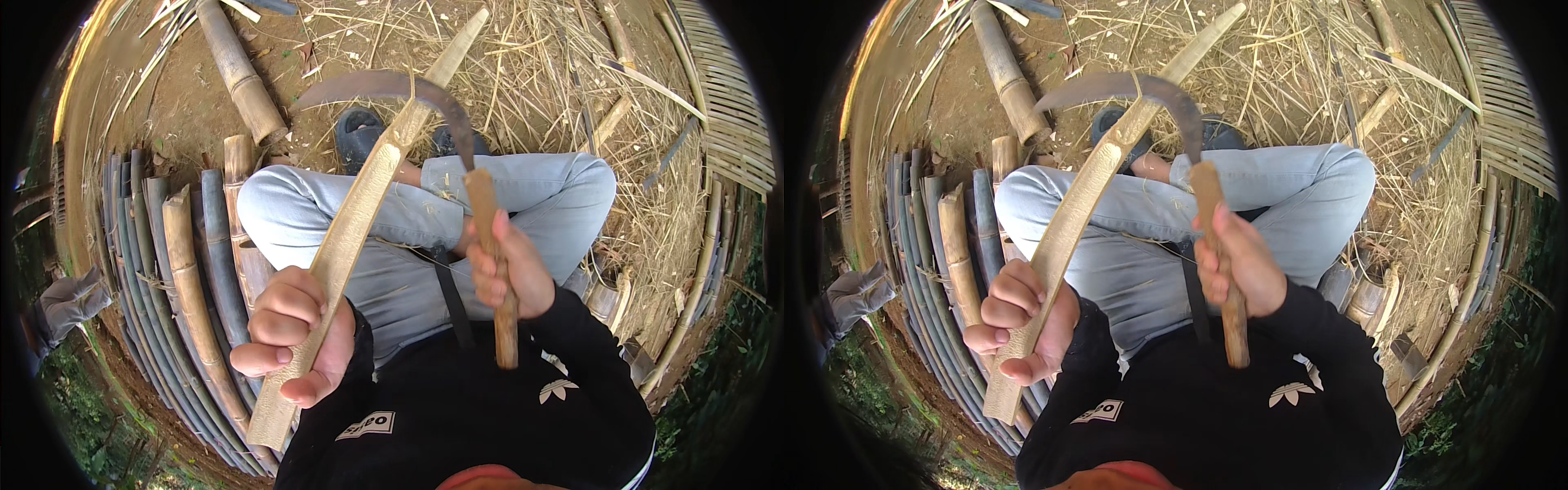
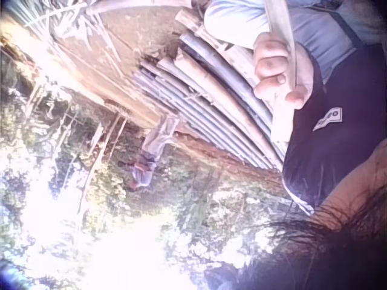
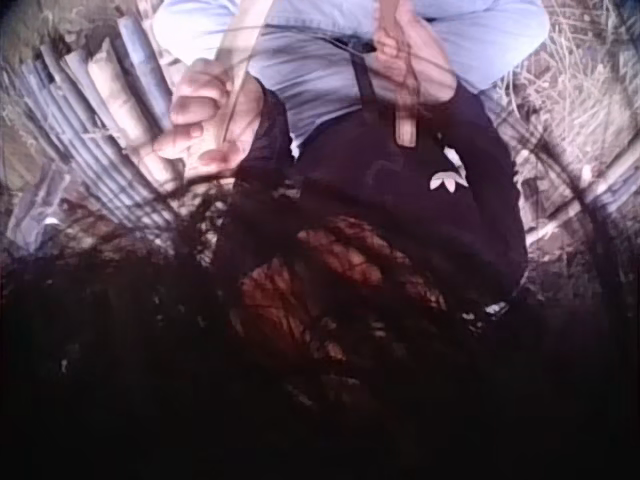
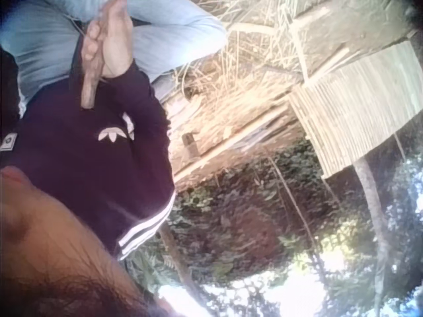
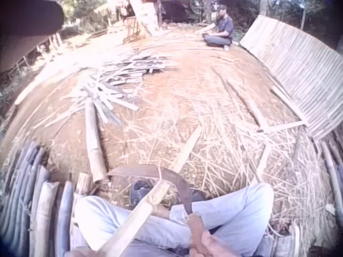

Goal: The person shaves a thin strip of bamboo using a curved sickle-like tool and then touches several larger bamboo poles lying on the ground.

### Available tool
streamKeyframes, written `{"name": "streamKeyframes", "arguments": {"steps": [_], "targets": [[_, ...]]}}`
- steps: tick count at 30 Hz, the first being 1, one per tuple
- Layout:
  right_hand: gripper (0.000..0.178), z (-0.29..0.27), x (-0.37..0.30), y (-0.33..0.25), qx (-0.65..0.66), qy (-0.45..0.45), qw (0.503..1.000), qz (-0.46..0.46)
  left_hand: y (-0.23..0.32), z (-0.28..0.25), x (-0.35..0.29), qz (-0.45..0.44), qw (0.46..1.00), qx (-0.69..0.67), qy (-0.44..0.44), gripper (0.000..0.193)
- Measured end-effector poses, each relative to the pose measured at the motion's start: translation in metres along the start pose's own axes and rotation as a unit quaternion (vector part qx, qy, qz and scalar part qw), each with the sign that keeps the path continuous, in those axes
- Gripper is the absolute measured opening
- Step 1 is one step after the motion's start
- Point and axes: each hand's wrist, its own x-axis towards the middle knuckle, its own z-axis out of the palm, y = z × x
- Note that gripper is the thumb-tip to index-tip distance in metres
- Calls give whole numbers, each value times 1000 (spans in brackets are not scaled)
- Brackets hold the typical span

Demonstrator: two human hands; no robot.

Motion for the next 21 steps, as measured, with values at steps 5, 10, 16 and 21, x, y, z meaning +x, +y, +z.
{"name": "streamKeyframes", "arguments": {"steps": [5, 10, 16, 21], "targets": [[44, 0, -15, 2, -2, -46, 996, 71, 1, 2, 2, 16, 1000, -11, -6, 34], [41, -23, -14, 9, -2, -75, 997, -19, -4, 4, 2, 22, 999, -24, 13, 35], [37, -29, -4, 21, 18, -91, 991, -93, -8, 25, 31, 80, 996, -22, -10, 36], [38, -3, -13, -5, -44, -74, 983, -161, -6, 40, 57, 158, 987, -14, -17, 47]]}}
